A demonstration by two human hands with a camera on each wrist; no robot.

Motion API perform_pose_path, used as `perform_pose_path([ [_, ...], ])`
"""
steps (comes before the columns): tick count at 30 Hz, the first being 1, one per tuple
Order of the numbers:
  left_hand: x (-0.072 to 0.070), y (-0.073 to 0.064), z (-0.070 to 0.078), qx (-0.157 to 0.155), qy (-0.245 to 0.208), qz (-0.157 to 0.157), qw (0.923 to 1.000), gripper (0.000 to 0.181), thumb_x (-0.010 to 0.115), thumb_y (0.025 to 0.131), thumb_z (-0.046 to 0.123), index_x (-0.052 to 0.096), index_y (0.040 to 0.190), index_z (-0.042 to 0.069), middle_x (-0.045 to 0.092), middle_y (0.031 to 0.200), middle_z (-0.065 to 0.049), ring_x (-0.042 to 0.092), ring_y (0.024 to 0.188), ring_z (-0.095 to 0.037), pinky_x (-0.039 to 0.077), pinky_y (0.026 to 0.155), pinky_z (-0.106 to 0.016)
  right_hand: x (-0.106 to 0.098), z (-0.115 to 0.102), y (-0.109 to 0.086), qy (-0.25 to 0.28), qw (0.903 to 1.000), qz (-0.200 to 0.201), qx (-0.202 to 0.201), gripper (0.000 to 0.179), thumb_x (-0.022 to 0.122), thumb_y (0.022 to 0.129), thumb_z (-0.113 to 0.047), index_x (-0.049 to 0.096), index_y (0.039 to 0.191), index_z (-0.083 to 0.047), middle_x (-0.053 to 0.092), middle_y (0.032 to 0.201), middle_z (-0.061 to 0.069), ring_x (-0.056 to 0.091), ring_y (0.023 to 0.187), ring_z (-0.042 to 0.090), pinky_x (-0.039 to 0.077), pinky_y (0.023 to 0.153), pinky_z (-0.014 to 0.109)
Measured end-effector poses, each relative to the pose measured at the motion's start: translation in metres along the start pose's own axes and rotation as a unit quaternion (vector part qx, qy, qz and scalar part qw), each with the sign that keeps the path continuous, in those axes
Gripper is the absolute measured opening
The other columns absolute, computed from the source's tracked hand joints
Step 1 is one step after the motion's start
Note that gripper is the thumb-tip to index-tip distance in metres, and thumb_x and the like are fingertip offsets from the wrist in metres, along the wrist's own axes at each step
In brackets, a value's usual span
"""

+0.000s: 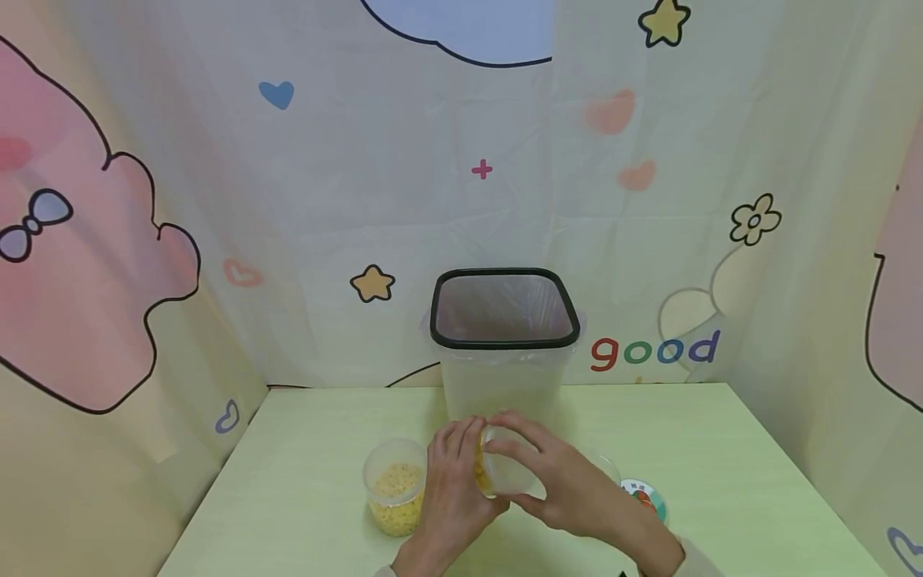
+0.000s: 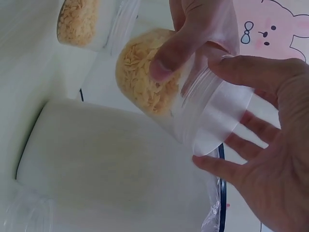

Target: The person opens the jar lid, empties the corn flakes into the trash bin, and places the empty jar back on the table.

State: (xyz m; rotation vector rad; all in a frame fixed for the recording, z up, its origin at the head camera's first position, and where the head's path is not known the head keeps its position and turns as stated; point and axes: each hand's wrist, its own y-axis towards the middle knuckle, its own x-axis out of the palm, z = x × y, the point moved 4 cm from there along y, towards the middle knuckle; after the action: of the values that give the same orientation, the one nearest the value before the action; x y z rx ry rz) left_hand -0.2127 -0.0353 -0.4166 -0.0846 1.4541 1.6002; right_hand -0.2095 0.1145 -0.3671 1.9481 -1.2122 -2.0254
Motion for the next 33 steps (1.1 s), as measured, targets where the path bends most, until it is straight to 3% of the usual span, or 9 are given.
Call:
perform_pose_path([
  [8,0.000,-0.001,-0.001,-0.008,-0.006,-0.012,0.9999,0.098,0.097,0.044,0.026,0.052,0.131,0.014,0.060,0.126,-0.002,0.049,0.118,-0.024,0.044,0.098,-0.045,0.003,0.001,-0.003,0.001,0.9995,-0.022,-0.021,0.078,0.088,0.065,-0.007,0.052,0.132,-0.021,0.042,0.150,0.006,0.042,0.140,0.033,0.053,0.099,0.041],
  [13,0.001,-0.001,-0.001,-0.006,-0.006,-0.010,0.9999,0.103,0.098,0.043,0.028,0.050,0.134,0.014,0.059,0.127,-0.001,0.048,0.119,-0.023,0.043,0.099,-0.044,0.000,-0.002,-0.002,-0.028,0.9992,-0.012,-0.024,0.089,0.089,0.065,-0.025,0.047,0.143,-0.023,0.041,0.152,0.007,0.039,0.141,0.031,0.051,0.099,0.050],
  [17,0.000,0.000,0.000,-0.007,-0.015,-0.008,0.9998,0.104,0.099,0.041,0.025,0.051,0.132,0.015,0.059,0.127,-0.001,0.048,0.118,-0.023,0.043,0.100,-0.045,-0.004,-0.006,0.002,-0.028,0.9994,0.015,-0.011,0.083,0.082,0.074,-0.038,0.045,0.145,-0.020,0.039,0.153,0.007,0.039,0.141,0.028,0.050,0.100,0.051],
  [21,0.000,0.002,0.000,-0.006,-0.020,-0.001,0.9998,0.098,0.097,0.044,0.027,0.052,0.130,0.014,0.059,0.126,0.000,0.049,0.118,-0.023,0.043,0.098,-0.045,-0.008,-0.008,0.006,-0.015,0.9974,0.053,0.047,0.077,0.076,0.080,-0.044,0.045,0.145,-0.018,0.040,0.152,0.005,0.045,0.135,0.024,0.054,0.095,0.046],
  [24,0.000,0.002,0.000,-0.003,-0.014,0.006,0.9999,0.093,0.093,0.049,0.029,0.052,0.131,0.014,0.059,0.124,0.000,0.049,0.116,-0.023,0.044,0.097,-0.043,-0.009,-0.008,0.007,-0.020,0.9901,0.073,0.118,0.075,0.074,0.081,-0.046,0.044,0.145,-0.020,0.043,0.150,0.007,0.051,0.130,0.026,0.055,0.092,0.047],
  [28,-0.001,0.004,-0.001,-0.004,-0.011,0.010,0.9999,0.095,0.093,0.046,0.026,0.052,0.131,0.014,0.059,0.124,0.001,0.049,0.116,-0.023,0.043,0.097,-0.042,-0.007,-0.007,0.009,-0.024,0.9736,0.083,0.211,0.074,0.072,0.083,-0.049,0.045,0.145,-0.019,0.050,0.144,0.008,0.062,0.115,0.030,0.056,0.086,0.048],
  [33,0.000,0.004,-0.002,-0.006,-0.009,0.009,0.9999,0.100,0.095,0.040,0.024,0.053,0.131,0.015,0.059,0.125,0.001,0.049,0.117,-0.022,0.042,0.100,-0.041,0.002,-0.004,0.008,-0.025,0.9477,0.045,0.315,0.076,0.066,0.083,-0.060,0.046,0.145,-0.020,0.058,0.138,0.005,0.070,0.092,0.032,0.055,0.077,0.049],
])
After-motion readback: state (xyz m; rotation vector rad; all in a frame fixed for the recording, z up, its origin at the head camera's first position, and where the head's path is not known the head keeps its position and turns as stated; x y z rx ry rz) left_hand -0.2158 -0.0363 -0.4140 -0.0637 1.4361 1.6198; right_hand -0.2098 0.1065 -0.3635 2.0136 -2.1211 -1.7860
